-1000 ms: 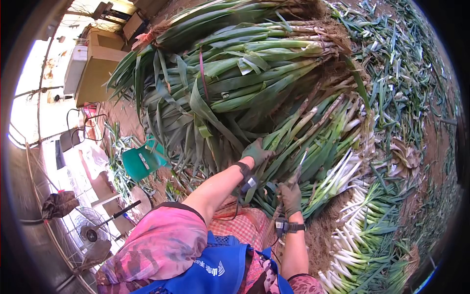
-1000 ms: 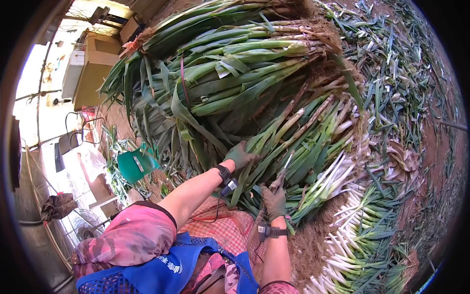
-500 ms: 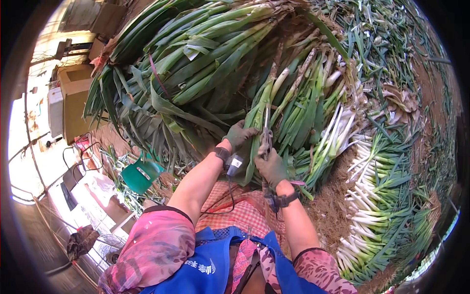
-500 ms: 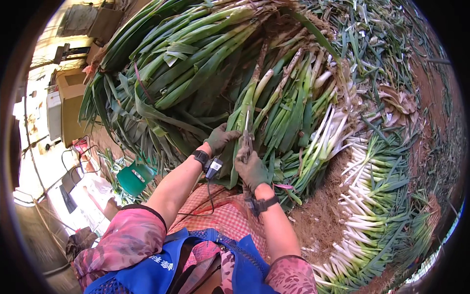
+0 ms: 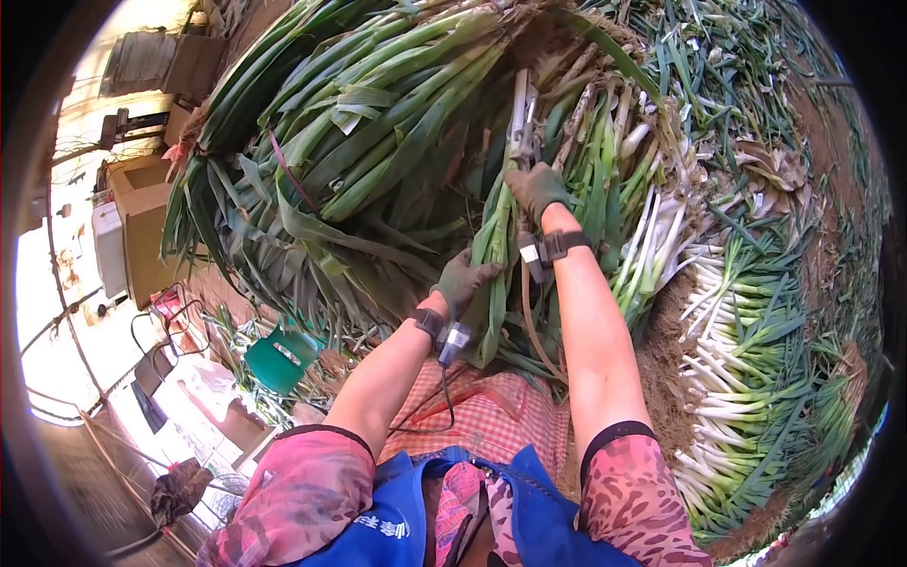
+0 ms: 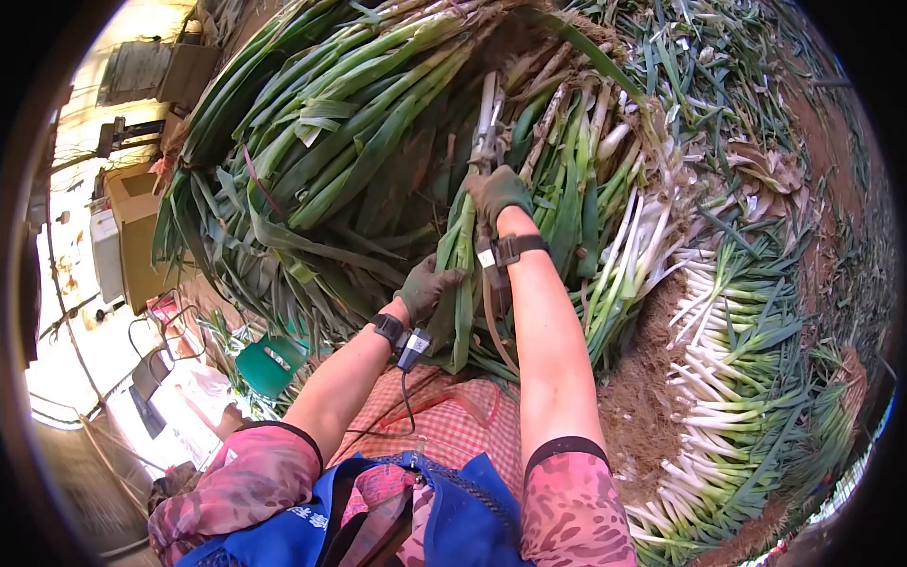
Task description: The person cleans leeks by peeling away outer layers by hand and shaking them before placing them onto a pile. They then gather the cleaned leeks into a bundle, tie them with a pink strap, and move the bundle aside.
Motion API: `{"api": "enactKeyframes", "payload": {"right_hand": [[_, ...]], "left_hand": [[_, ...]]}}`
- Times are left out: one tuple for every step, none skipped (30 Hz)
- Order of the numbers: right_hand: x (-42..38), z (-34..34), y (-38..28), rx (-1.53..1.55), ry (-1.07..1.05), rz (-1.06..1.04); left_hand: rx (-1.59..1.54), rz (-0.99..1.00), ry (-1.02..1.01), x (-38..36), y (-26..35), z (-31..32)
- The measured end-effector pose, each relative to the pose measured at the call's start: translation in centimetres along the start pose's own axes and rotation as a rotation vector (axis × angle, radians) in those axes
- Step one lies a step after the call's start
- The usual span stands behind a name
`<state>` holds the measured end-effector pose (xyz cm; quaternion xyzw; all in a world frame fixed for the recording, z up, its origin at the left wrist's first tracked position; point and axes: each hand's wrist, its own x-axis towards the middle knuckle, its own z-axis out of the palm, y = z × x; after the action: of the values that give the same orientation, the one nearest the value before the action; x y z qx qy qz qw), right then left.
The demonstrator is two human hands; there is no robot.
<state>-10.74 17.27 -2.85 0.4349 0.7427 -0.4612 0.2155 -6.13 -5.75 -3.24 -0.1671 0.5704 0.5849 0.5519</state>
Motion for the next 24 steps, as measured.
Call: {"api": "enactKeyframes", "payload": {"right_hand": [[0.9,-0.1,0.1,0.009,0.010,0.020],[0.9,0.3,0.8,0.028,-0.005,0.013],[0.1,0.6,1.7,0.046,-0.018,0.010],[-1.3,0.7,2.6,0.062,-0.028,0.006],[-4.7,0.4,2.9,0.027,-0.033,-0.031],[-7.3,0.6,3.4,0.074,-0.093,-0.048],[-9.0,0.8,3.9,0.044,-0.140,-0.049],[-9.8,1.6,4.9,0.038,-0.147,-0.063],[-9.9,2.5,6.0,0.032,-0.156,-0.076],[-9.2,2.7,6.7,0.084,-0.143,-0.062],[-8.4,2.8,7.3,0.140,-0.131,-0.045],[-8.2,3.0,7.7,0.197,-0.121,-0.027],[-9.6,2.5,7.0,0.188,-0.140,-0.010],[-11.6,1.8,6.3,0.180,-0.153,0.002],[-13.7,1.7,5.8,0.173,-0.165,0.015],[-15.9,2.7,6.5,0.047,-0.166,0.040],[-18.0,3.4,7.0,0.038,-0.215,0.035],[-19.5,4.8,8.3,0.089,-0.213,0.030],[-20.2,5.6,8.7,0.140,-0.212,0.024],[-20.2,5.8,9.1,0.107,-0.219,0.048],[-20.1,5.3,8.5,0.075,-0.225,0.071],[-19.7,4.9,8.2,0.043,-0.232,0.093],[-18.8,5.0,8.4,0.038,-0.234,0.099],[-17.3,5.2,8.5,0.038,-0.236,0.102]], "left_hand": [[0.010,-0.010,0.014,-0.3,0.1,0.0],[0.019,-0.022,0.028,-0.5,0.1,0.0],[0.026,-0.036,0.037,-0.7,0.0,0.1],[0.017,-0.037,0.017,-0.8,-0.3,0.0],[0.007,-0.037,-0.004,-0.7,-0.6,-0.2],[-0.003,-0.038,-0.022,-0.7,-0.8,-0.3],[-0.019,-0.027,-0.001,-0.8,-0.9,-0.3],[-0.036,-0.014,0.022,-0.8,-0.9,-0.2],[-0.052,-0.003,0.046,-0.9,-1.0,-0.2],[-0.067,0.027,0.061,-0.5,-1.5,-0.5],[-0.079,0.054,0.079,0.1,-2.1,-1.2],[-0.090,0.080,0.098,0.3,-2.6,-1.8],[-0.085,0.083,0.129,-0.2,-2.3,-1.8],[-0.079,0.092,0.156,-0.4,-1.8,-1.8],[-0.071,0.100,0.181,-0.9,-1.1,-1.6],[-0.069,0.097,0.174,-1.3,-0.5,-1.3],[-0.070,0.092,0.176,-1.1,-0.7,-1.3],[-0.075,0.089,0.179,-0.7,-1.0,-1.4],[-0.078,0.087,0.182,-0.5,-1.1,-1.3],[-0.069,0.084,0.176,-0.4,-1.1,-1.2],[-0.059,0.082,0.169,-0.3,-0.9,-1.0],[-0.048,0.081,0.163,-0.3,-0.8,-0.9],[-0.030,0.063,0.160,-0.2,-1.0,-0.8],[-0.009,0.049,0.157,0.0,-1.3,-0.9]]}}
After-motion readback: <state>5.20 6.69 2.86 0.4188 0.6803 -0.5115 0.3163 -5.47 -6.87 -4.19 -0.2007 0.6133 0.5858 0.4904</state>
